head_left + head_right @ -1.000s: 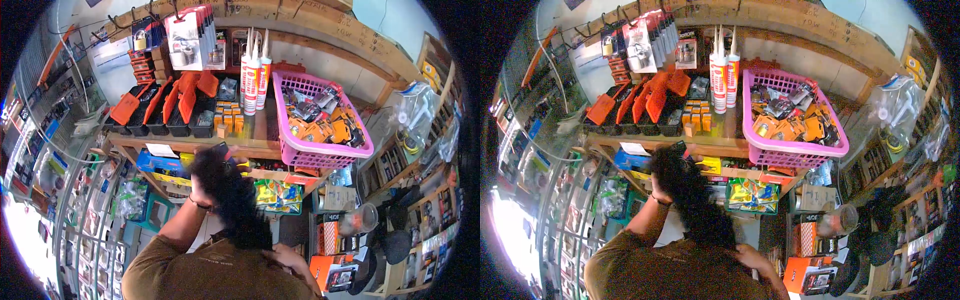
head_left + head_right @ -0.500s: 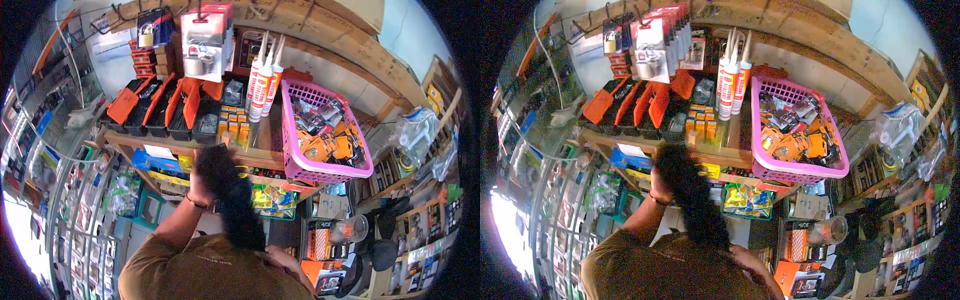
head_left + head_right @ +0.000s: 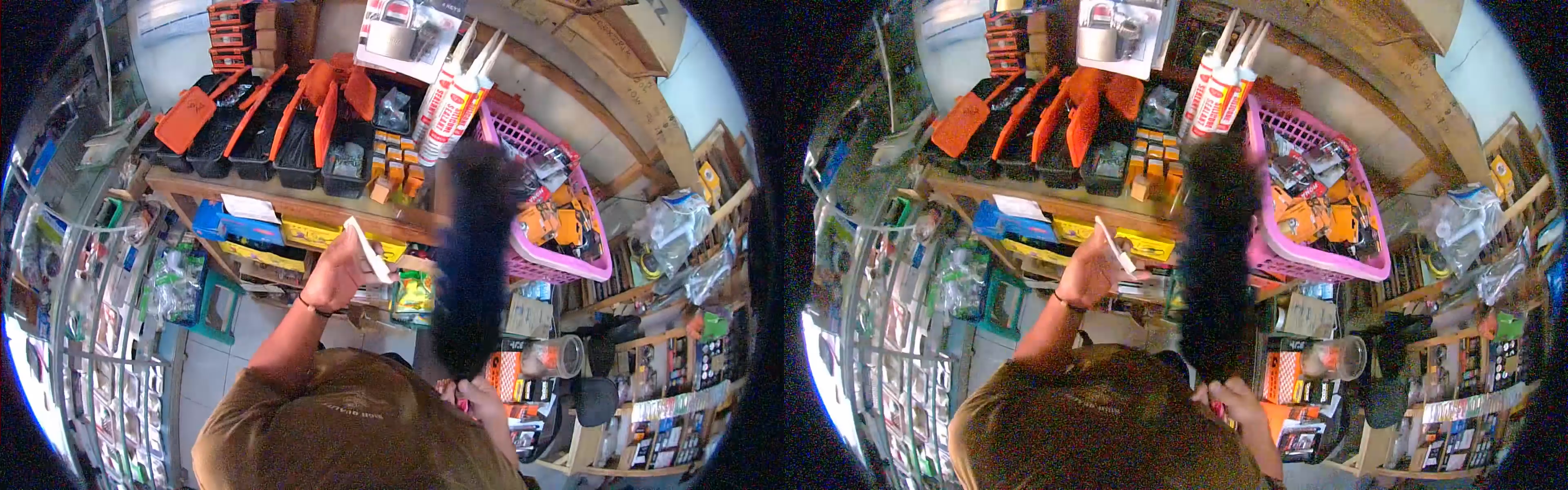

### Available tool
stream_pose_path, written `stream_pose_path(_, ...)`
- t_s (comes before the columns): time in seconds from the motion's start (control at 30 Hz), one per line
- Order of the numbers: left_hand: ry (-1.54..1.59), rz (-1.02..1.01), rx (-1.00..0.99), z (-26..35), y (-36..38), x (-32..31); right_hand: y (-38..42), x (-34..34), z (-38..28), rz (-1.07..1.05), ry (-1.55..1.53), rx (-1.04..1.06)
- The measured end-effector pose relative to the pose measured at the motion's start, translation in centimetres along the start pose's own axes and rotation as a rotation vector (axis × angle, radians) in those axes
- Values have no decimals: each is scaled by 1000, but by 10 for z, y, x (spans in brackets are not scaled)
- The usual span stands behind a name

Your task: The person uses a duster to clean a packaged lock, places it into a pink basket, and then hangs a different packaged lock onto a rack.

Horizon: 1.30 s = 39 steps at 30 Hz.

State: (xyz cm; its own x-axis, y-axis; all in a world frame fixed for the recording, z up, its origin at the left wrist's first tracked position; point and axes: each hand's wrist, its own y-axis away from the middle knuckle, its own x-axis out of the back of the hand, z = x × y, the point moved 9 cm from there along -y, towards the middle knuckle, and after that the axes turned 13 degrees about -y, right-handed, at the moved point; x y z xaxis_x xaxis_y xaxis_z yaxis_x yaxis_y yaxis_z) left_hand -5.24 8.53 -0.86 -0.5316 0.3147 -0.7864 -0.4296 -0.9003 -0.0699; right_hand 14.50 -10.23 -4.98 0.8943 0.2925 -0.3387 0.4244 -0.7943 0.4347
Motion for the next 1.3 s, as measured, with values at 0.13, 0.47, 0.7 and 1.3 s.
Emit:
stream_pose_path(0.13, -76, 144, 18, -5, -14, 21, 9, -9, -35, 82, 286, 46)
stream_pose_path(0.47, 457, -82, -10, -2, -15, 7, -10, 11, 11, 439, 408, -40)
stream_pose_path(0.7, 417, -40, -118, 26, 3, 19, -25, 2, 1, 319, 643, -103)
stream_pose_path(1.3, 319, -410, -328, 110, 13, -11, -48, -88, -43, -242, 1127, 500)
